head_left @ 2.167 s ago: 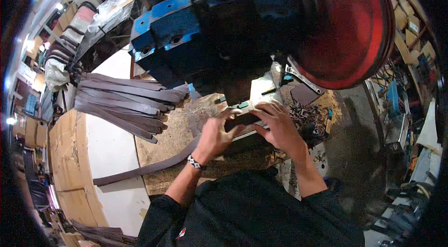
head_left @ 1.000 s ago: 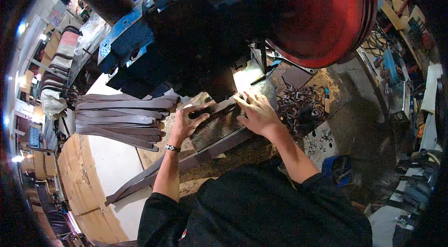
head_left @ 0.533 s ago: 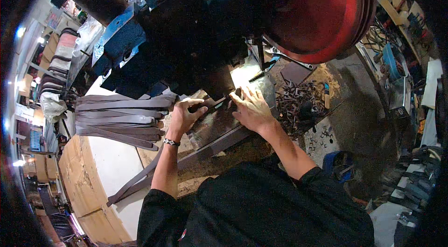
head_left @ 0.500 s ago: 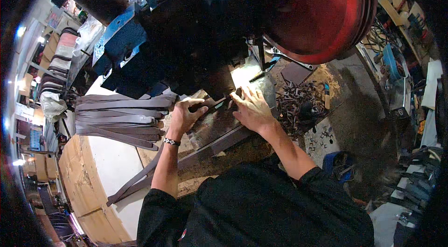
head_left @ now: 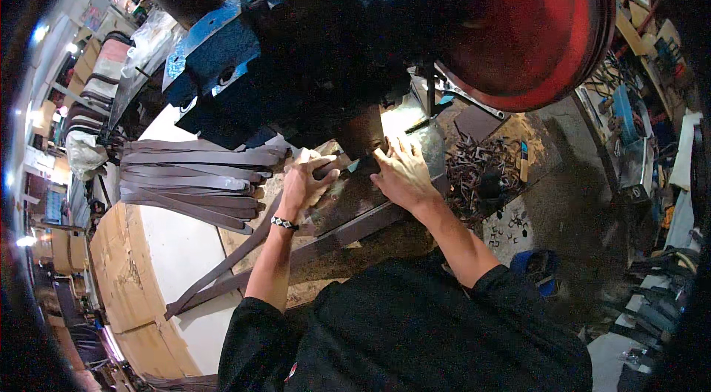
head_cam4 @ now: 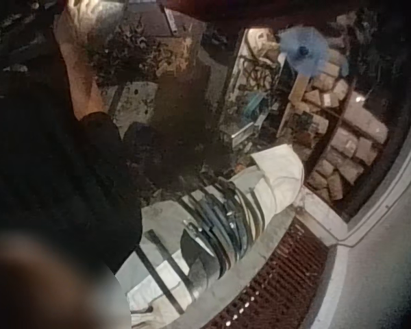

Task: Operating a stamping machine to process and cut leather strips into belts.

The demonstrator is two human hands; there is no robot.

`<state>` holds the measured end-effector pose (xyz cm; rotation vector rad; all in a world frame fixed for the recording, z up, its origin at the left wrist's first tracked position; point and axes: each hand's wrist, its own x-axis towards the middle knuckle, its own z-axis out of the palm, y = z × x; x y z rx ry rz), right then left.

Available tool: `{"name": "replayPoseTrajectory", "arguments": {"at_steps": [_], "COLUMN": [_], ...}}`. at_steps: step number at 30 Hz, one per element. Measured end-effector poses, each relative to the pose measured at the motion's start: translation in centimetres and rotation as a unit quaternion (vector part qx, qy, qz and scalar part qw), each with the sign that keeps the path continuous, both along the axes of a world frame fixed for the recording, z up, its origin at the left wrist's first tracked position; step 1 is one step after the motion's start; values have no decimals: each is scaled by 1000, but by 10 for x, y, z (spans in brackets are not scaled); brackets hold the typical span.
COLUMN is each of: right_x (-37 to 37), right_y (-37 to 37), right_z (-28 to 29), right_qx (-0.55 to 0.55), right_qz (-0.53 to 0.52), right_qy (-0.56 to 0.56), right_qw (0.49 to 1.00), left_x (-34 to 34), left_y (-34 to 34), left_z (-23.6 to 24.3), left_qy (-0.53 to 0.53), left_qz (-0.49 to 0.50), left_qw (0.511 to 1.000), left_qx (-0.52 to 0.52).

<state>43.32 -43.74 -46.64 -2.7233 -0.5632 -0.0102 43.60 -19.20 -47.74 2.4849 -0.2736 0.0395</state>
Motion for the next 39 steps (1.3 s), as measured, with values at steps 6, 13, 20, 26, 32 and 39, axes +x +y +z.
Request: {"name": "replayPoseTrajectory", "arguments": {"at_steps": [6, 13, 20, 26, 32, 39], "right_x": [5, 7, 5, 2, -6, -16], "right_y": [3, -6, -26, -50, -68, -72], "right_z": [-12, -15, -14, 5, 6, 5], "right_qx": [9, 1, 0, 48, 142, 203], "right_qz": [3, 4, 16, 10, 4, 0], "right_qy": [-46, -25, -33, -2, -5, -8], "right_qw": [999, 1000, 999, 999, 990, 979], "left_x": [-3, -3, 2, 0, -1, -3], "left_y": [-1, 0, 2, -1, -2, -6], "left_z": [-3, -12, -20, -18, -17, -11], "left_qy": [-48, -9, -48, -28, -27, -49], "left_qz": [23, 33, 10, 45, 42, 22], "left_qw": [998, 999, 998, 997, 998, 997], "left_qx": [27, 0, -34, -53, -40, -56]}}
